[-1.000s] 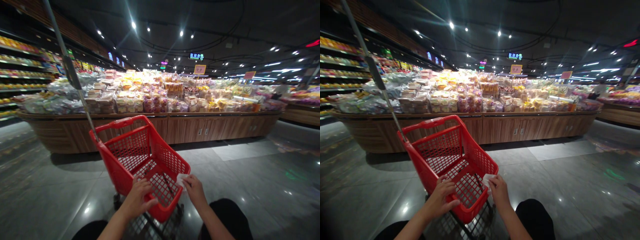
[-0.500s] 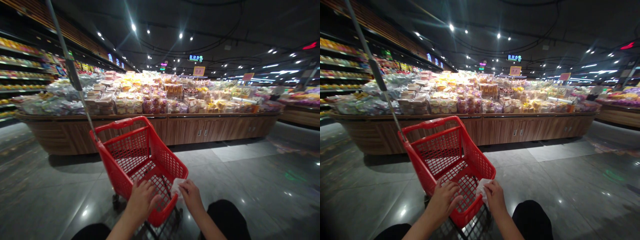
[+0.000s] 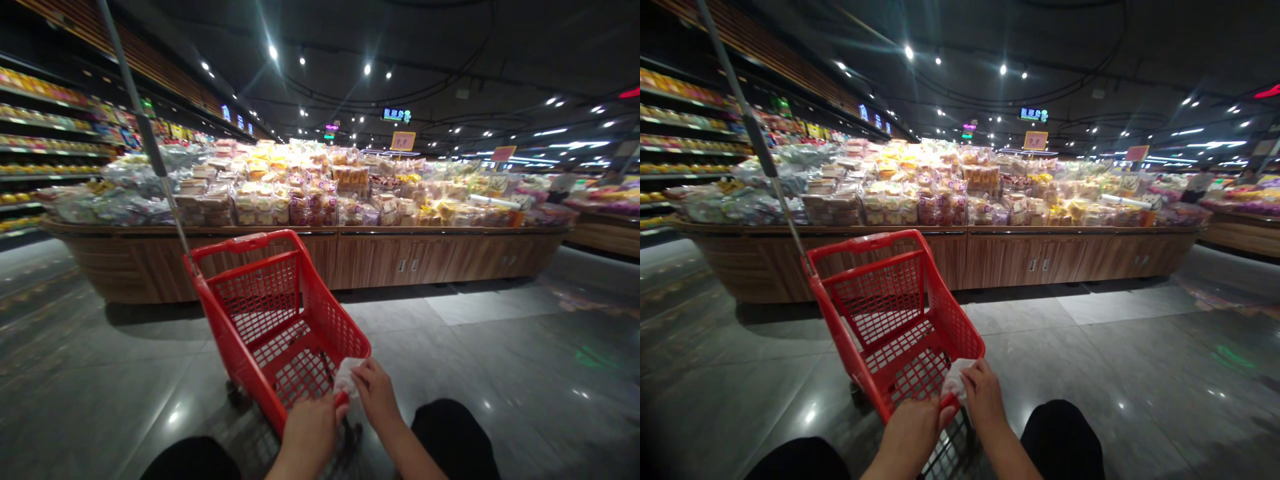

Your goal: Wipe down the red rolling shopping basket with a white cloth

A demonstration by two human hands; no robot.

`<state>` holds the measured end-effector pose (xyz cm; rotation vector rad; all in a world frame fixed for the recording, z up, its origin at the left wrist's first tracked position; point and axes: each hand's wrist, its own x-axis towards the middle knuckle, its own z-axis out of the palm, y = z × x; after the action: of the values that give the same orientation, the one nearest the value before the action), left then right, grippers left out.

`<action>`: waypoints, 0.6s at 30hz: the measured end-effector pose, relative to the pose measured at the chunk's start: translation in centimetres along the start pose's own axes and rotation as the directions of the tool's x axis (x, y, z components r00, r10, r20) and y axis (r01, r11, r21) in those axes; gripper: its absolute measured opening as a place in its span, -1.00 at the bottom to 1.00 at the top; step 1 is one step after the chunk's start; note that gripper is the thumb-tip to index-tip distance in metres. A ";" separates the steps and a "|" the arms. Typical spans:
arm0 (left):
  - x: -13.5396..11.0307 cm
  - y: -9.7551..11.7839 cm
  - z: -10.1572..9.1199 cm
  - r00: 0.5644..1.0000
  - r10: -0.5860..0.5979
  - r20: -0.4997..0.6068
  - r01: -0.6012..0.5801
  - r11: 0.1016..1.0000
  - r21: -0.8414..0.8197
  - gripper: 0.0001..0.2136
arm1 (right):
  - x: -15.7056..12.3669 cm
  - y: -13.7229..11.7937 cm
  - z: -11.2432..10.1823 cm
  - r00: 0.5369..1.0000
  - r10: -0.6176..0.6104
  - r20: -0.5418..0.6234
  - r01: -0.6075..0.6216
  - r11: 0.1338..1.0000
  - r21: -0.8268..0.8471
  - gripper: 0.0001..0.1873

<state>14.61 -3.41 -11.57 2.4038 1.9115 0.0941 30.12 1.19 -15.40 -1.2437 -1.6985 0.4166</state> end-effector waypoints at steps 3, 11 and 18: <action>-0.1 -0.4 0.1 1.000 -0.002 -0.011 0.003 1.000 0.028 -0.60 | 1.5 1.4 -0.9 0.995 -0.013 -0.098 0.010 0.999 -0.034 -0.79; -0.6 -1.0 -0.4 0.999 0.047 0.003 -0.047 0.999 0.018 -0.60 | -1.0 1.1 -0.3 0.999 -0.051 -0.016 0.052 0.991 0.125 -0.78; -0.7 -1.8 -0.2 0.996 0.092 -0.001 -0.092 0.995 0.047 -0.57 | 2.3 2.4 -1.4 0.994 -0.019 -0.106 0.020 1.000 0.010 -0.78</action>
<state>12.69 -3.69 -11.55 2.5228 1.8240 0.0584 32.54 3.82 -15.32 -1.2184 -1.6153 0.3421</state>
